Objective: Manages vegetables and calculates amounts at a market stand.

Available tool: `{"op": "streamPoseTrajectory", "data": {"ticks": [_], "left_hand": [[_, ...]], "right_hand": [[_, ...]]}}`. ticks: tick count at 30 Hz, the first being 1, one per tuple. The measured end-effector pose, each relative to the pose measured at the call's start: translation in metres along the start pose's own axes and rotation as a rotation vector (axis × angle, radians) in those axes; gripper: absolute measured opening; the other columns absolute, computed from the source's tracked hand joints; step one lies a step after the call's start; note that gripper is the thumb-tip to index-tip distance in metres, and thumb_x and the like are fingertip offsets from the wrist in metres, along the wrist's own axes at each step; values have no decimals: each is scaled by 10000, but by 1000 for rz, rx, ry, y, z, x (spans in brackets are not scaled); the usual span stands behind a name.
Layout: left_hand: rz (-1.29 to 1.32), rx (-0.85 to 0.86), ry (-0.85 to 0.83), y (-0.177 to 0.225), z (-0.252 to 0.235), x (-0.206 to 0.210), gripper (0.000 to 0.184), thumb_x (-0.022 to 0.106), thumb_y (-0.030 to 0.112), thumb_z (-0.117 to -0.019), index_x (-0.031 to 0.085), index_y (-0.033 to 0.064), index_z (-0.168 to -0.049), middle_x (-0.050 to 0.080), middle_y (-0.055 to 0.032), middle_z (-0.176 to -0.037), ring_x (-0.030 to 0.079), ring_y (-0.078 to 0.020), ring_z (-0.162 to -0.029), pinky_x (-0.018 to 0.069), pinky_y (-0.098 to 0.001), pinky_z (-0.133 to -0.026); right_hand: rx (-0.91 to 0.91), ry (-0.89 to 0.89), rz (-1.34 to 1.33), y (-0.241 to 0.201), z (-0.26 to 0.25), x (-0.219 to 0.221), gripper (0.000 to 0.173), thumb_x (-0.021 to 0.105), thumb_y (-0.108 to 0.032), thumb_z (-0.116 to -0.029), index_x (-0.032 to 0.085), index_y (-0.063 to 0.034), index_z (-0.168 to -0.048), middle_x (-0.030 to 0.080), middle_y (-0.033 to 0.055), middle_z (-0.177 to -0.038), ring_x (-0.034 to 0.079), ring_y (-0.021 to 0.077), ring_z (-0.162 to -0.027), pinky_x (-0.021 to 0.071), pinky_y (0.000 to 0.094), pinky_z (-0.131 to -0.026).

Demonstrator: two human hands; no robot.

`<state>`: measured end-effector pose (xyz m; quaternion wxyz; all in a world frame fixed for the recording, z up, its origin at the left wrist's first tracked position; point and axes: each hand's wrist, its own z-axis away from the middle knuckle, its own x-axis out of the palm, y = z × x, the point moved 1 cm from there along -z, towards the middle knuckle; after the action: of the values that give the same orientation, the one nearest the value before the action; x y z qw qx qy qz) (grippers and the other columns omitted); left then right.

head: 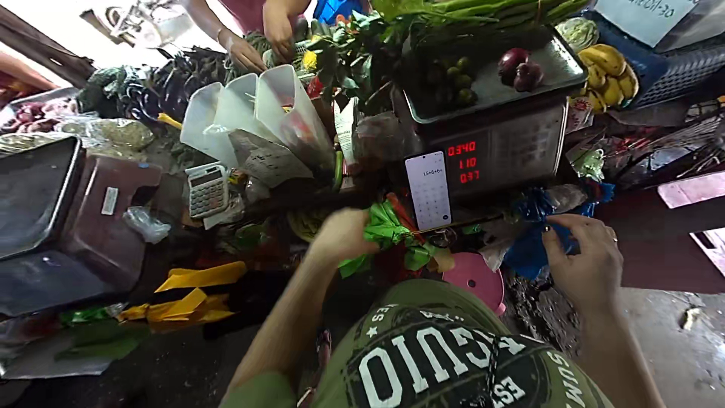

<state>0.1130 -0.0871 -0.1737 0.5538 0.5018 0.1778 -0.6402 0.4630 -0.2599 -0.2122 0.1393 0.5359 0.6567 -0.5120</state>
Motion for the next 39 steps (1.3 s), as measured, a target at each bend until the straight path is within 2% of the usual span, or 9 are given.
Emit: {"op": "streamPoseTrajectory", "data": {"ticks": [4, 9, 14, 19, 22, 28, 32, 36, 39], "left_hand": [[131, -168, 40, -31, -3, 98, 877, 687, -5, -881, 249, 101, -1633, 486, -253, -1511, 578, -466, -1281, 492, -642, -1025], [261, -77, 220, -63, 42, 100, 615, 550, -79, -947, 451, 60, -1538, 606, -257, -1389, 611, -440, -1263, 481, -631, -1059], [321, 202, 470, -101, 72, 88, 240, 634, 218, -1016, 750, 16, -1075, 753, -146, -985, 737, -262, -925, 596, -475, -876], [628, 265, 385, -108, 85, 95, 586, 414, 568, -1054, 699, 73, -924, 574, 67, -677, 512, 35, -601, 460, -192, -585], [768, 209, 325, -120, 97, 93, 925, 184, 821, -953, 717, 66, -999, 700, -4, -840, 667, -49, -795, 582, -324, -754], [1075, 81, 370, -166, 142, 31, 287, 488, 189, -1010, 710, 173, -829, 684, 111, -741, 638, 14, -677, 560, -210, -647], [1639, 433, 981, -127, 171, -7, 300, 436, 384, -1098, 682, 225, -1162, 745, 63, -1027, 712, -56, -961, 614, -291, -855], [1398, 938, 620, -87, 157, 10, 268, 625, 364, -1013, 706, 338, -1268, 718, 141, -1238, 656, -8, -1152, 551, -261, -1004], [1528, 742, 327, -68, 118, 42, 220, 650, 353, -990, 715, 307, -1196, 730, 152, -1164, 664, 12, -1092, 558, -253, -967]], "right_hand": [[-101, -31, -58, -34, -19, 14, 320, 549, -242, -986, 744, -25, -1115, 697, 213, -1168, 650, 382, -1089, 531, 510, -903], [-139, -137, -100, -73, -33, 33, 340, 551, -258, -1002, 721, -36, -1194, 713, 172, -1126, 665, 330, -1082, 541, 501, -934], [-124, -199, -94, -90, -23, 62, 340, 540, -253, -1008, 713, -65, -1232, 726, 131, -1031, 697, 258, -949, 576, 445, -851], [-125, -131, -116, -102, -1, 77, 333, 534, -244, -1005, 721, -56, -1207, 739, 114, -1001, 708, 214, -880, 591, 384, -800], [-156, -72, -159, -114, 6, 78, 315, 549, -240, -1008, 723, -48, -1186, 740, 96, -960, 704, 166, -842, 592, 329, -771], [-170, -71, -435, -154, 12, 69, 273, 587, -188, -989, 719, 3, -1133, 717, 56, -901, 653, 13, -769, 554, 165, -710], [-205, -391, -747, -206, 5, 71, 228, 583, -170, -1007, 709, -21, -1125, 732, -2, -937, 677, 11, -815, 584, 205, -754], [-326, -659, -1011, -262, -13, 81, 490, 382, -448, -1099, 613, -111, -1370, 688, -9, -1277, 646, 81, -1154, 552, 306, -982], [-326, -779, -901, -284, -31, 91, 490, 314, -437, -1106, 545, -188, -1458, 655, -50, -1317, 631, 28, -1145, 546, 295, -986]]}}
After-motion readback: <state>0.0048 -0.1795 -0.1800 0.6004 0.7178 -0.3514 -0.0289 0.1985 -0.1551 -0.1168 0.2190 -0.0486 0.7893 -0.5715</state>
